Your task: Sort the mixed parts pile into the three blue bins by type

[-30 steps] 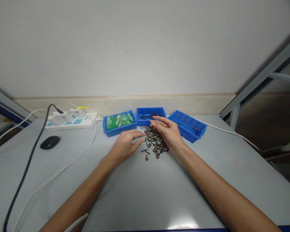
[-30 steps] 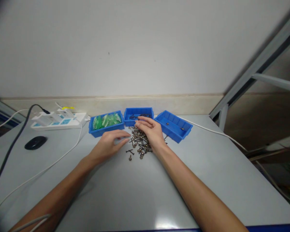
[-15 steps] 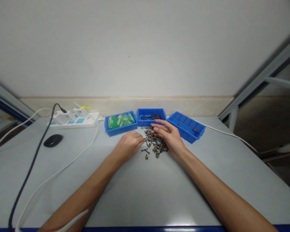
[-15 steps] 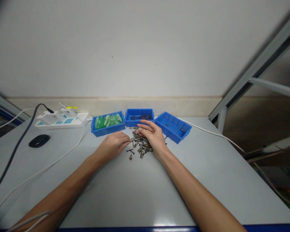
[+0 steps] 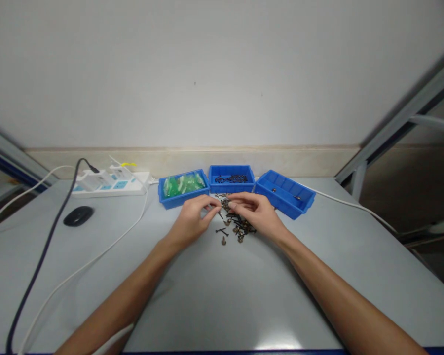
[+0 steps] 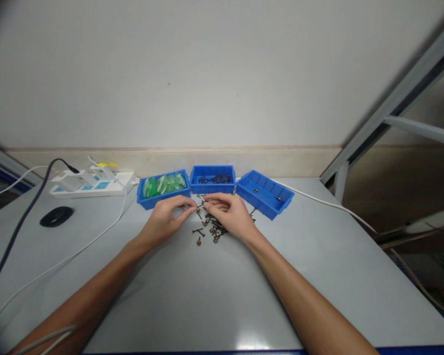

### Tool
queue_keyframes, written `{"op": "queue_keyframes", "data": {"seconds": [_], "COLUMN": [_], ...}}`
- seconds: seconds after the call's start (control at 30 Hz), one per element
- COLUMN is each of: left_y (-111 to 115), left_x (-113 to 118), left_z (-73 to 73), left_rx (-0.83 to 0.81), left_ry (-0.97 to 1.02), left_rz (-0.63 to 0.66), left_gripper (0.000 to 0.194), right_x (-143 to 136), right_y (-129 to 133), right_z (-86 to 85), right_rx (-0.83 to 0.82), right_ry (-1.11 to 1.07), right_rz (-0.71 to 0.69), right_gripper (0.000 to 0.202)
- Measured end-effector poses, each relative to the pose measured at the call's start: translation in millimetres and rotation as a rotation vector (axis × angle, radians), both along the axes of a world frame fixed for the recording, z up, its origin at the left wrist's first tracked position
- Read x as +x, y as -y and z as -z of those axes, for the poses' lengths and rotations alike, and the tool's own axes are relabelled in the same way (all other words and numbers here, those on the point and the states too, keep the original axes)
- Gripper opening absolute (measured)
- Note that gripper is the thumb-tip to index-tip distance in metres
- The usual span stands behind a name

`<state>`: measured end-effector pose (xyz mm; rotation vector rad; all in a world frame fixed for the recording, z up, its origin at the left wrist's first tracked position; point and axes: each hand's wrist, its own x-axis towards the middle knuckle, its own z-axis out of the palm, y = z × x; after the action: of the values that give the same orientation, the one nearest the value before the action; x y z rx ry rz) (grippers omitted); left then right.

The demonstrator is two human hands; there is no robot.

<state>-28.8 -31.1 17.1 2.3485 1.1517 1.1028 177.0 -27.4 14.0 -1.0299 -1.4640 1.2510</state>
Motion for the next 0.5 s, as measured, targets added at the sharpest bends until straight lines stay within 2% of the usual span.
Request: {"op": "queue_keyframes", "data": {"seconds": [0.1,0.23,0.37,0.5], "left_y": [1,2,0,-2], "left_x": [3,2,-2,-4], "left_z": [-3.5,-1.7,8.8,19.7], "left_rx": [-0.049,-0.084,-0.031,0.037], "left_ry": [0.047,0.021,-0.143,-0.277], "left_rz": [0.016,0.02,0.087,0.165], "left_gripper": [0.006,0.007,0.021,0.02], "right_x": [0,-1,-6,-12], "right_y": [2,-1,-15,-23], "right_z": [-1.3,-2.8,-5.2,-5.4], "right_rx": [-0.107,-0.202,-0.168,-0.116], "right_ry": [-0.079,-0.182,-0.309,-0.388], "right_rz": [-0.079,-0.085,0.059,0.163], "right_gripper": [0.031,0.028,0.033,0.059]}}
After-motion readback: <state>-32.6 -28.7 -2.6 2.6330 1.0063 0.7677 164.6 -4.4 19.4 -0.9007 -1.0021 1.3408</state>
